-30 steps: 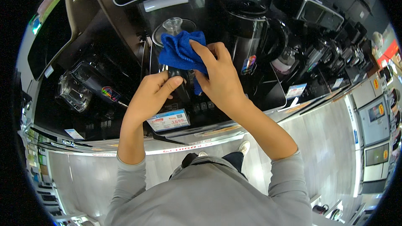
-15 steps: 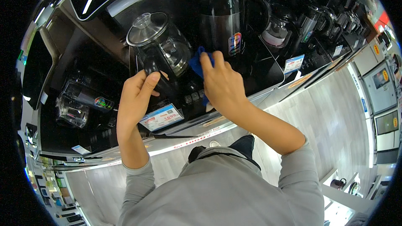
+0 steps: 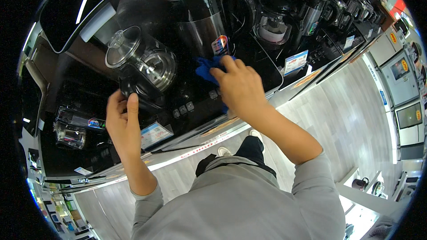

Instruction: The person wipes the surfaces of several kitchen appliances, including a coffee maker and a kettle, using a blue cloth. They move the items slightly to reach different areas and continue wiping the surrounding surfaces.

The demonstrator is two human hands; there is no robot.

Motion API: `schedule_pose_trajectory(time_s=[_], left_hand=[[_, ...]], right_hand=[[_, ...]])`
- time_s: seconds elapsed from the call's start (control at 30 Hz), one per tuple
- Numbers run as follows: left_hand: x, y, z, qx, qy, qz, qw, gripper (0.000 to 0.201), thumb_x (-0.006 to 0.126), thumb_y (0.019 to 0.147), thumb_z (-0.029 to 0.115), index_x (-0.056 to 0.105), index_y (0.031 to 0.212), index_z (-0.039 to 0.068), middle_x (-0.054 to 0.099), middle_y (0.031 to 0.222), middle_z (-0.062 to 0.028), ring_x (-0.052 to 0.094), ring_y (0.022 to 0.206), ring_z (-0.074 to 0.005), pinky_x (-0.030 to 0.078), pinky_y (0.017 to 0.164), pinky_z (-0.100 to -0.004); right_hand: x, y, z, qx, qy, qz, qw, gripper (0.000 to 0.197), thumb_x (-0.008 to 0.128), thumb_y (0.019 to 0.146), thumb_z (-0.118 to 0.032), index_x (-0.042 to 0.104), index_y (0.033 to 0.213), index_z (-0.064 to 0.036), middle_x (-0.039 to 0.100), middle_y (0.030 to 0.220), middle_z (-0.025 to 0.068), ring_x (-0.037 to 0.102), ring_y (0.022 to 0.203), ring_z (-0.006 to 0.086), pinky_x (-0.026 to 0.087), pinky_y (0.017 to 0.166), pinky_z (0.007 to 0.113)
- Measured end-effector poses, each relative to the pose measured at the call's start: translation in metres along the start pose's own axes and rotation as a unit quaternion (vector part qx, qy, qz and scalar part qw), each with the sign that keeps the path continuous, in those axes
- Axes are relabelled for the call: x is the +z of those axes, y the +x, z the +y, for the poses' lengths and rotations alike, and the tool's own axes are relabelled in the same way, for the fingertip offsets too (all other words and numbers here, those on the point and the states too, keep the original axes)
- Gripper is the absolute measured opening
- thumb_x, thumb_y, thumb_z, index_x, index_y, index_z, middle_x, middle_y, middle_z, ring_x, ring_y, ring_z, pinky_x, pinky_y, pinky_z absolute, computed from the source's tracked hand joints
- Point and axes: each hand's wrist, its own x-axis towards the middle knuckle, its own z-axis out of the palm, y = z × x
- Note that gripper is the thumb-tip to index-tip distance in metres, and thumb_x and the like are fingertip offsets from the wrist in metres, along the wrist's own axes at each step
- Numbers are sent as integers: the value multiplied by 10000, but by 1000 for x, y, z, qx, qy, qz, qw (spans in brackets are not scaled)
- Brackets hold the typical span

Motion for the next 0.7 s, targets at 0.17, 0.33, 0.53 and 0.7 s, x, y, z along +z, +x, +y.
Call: schedule_pose_trajectory(time_s=[0.17, 0.33, 0.53, 0.7], left_hand=[[23, -30, 30, 233, 114, 109, 960, 472, 649, 843, 113, 475, 1263, -14, 485, 1237, -167, 421, 1172, -301, 389, 904, -387], [103, -57, 44, 268, 35, -47, 962, 357, 644, 844, 114, 556, 1172, 3, 447, 1315, -190, 458, 1203, -335, 361, 1003, -422], [203, -47, 62, 233, 121, -103, 959, 558, 643, 861, 221, 442, 1323, -19, 291, 1460, -261, 275, 1364, -423, 228, 1103, -544], [231, -44, 72, 206, 210, -135, 946, 619, 592, 906, 304, 386, 1391, -22, 204, 1515, -259, 190, 1416, -395, 148, 1118, -571]], right_hand=[[-21, -16, 55, 59, -33, -6, 998, 417, 628, 717, 15, 682, 1097, -150, 566, 1148, 50, 565, 974, 250, 488, 826, 365], [-18, 1, 92, 58, -37, 11, 998, 456, 631, 725, 30, 666, 1142, -152, 571, 1168, 67, 554, 998, 274, 486, 858, 374], [8, 46, 124, 23, -17, 3, 1000, 412, 640, 704, 0, 655, 1107, -84, 573, 1151, 105, 541, 994, 306, 473, 834, 387], [37, 94, 153, -45, 74, 23, 996, 317, 638, 739, -89, 649, 1054, -52, 580, 1137, 156, 538, 996, 362, 476, 829, 431]])
